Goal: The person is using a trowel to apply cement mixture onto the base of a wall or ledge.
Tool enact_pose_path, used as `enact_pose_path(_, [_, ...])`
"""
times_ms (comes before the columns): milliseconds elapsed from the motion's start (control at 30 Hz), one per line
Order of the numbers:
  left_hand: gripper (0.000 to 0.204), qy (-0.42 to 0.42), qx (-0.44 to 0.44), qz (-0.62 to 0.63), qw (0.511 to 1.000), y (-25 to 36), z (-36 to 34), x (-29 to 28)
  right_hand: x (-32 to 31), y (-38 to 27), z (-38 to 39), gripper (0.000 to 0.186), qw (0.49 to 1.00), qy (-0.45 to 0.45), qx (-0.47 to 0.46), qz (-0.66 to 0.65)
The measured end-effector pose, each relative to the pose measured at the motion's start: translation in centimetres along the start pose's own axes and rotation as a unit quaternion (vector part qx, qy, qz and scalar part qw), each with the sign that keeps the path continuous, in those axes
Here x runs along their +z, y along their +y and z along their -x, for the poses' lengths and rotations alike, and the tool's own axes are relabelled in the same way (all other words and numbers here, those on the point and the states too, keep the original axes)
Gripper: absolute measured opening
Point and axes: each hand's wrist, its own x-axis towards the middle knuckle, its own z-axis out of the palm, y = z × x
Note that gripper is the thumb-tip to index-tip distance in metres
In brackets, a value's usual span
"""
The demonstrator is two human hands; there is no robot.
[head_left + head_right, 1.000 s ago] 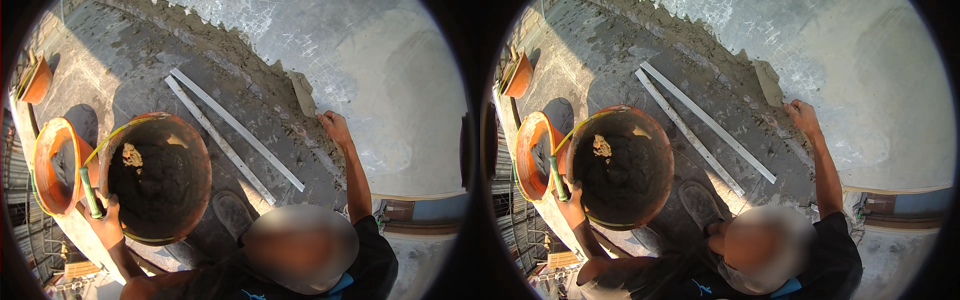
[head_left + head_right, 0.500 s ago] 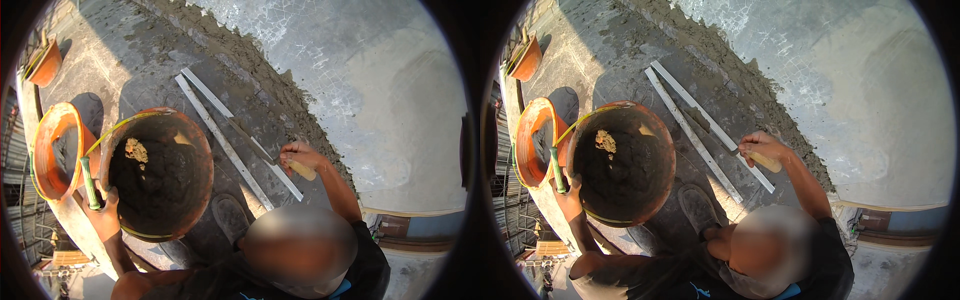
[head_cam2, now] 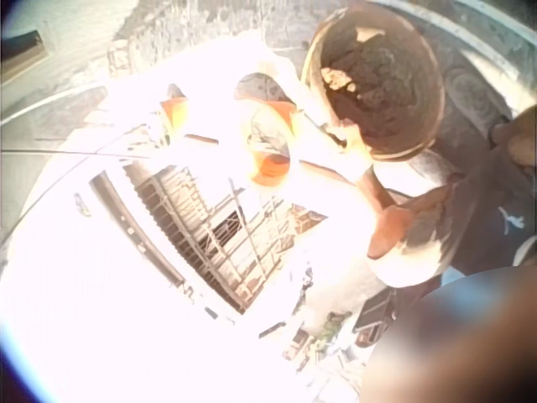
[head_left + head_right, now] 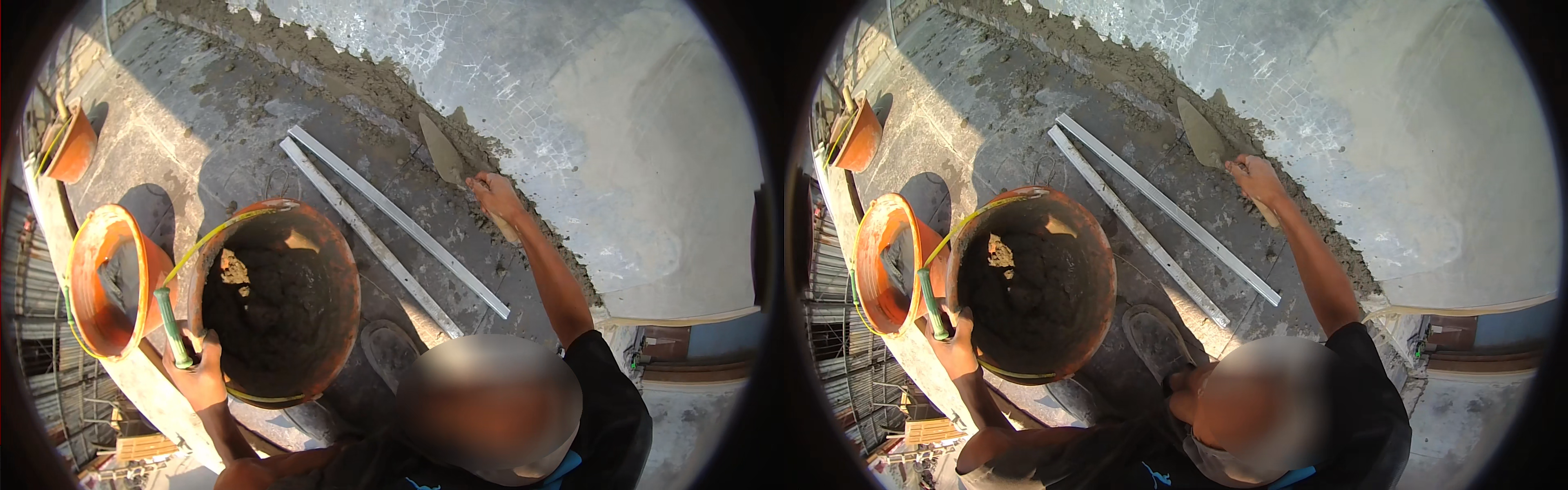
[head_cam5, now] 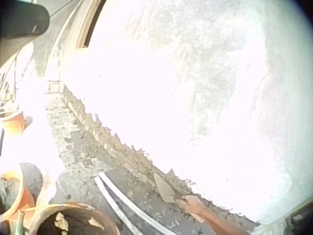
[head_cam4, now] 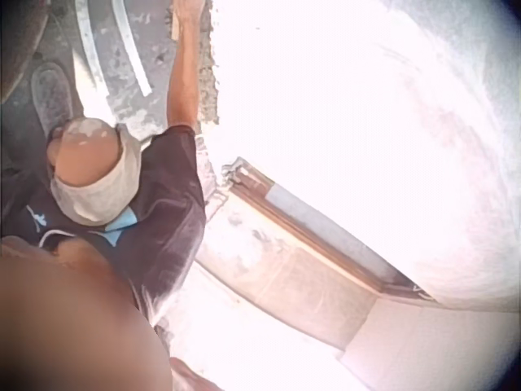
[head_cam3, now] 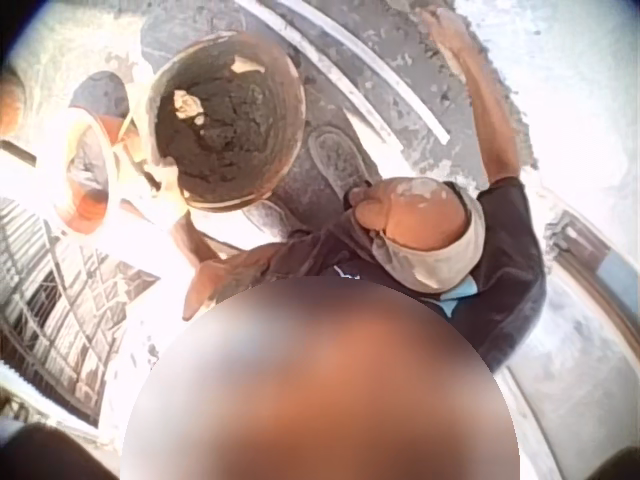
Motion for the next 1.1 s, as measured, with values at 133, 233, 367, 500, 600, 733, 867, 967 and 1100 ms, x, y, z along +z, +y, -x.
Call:
enact_pose_path(133, [0.017, 0.003, 0.017, 0.019, 1.000, 0.1, 0.5, -0.2, -0.1, 0.7, -2.2, 0.037, 0.999, 0.021, 0.007, -0.027])
enact_pose_path(233, [0.018, 0.012, -0.008, -0.002, 1.000, -0.2, 0.3, -0.6, -1.4, 1.0, -1.5, 0.037, 0.999, 0.038, -0.004, 0.015])
enact_pose_path(367, [0.018, 0.023, -0.006, 0.003, 1.000, -0.6, -0.4, -0.8, -3.8, 2.4, 1.1, 0.035, 0.998, 0.062, -0.012, -0.029])
enact_pose_path(500, [0.032, -0.010, -0.084, -0.018, 0.996, 0.3, -1.2, -1.1, -5.4, 1.1, 5.6, 0.032, 0.944, 0.158, -0.061, 0.283])
enact_pose_path(600, [0.030, -0.008, -0.028, -0.047, 0.998, -0.5, -1.8, -1.7, -4.4, 0.5, 9.1, 0.030, 0.902, 0.134, -0.179, 0.370])
enact_pose_path(733, [0.028, -0.005, -0.008, 0.014, 1.000, -2.7, -2.2, -2.5, -1.4, -2.6, 12.9, 0.026, 0.935, -0.090, -0.238, 0.248])
enact_pose_path(867, [0.026, 0.000, -0.025, -0.004, 1.000, -1.7, -1.8, -2.8, 2.2, -3.2, 11.6, 0.025, 0.897, -0.414, -0.079, -0.137])
enact_pose_path(967, [0.026, 0.000, -0.040, 0.011, 0.999, -1.6, -1.7, -1.6, 1.2, -2.5, 4.7, 0.027, 0.950, -0.258, -0.005, -0.176])
enact_pose_path(1100, [0.025, 0.010, -0.035, 0.037, 0.999, -2.7, -0.9, -1.9, -4.9, -2.8, 4.4, 0.026, 0.974, 0.010, -0.137, -0.179])
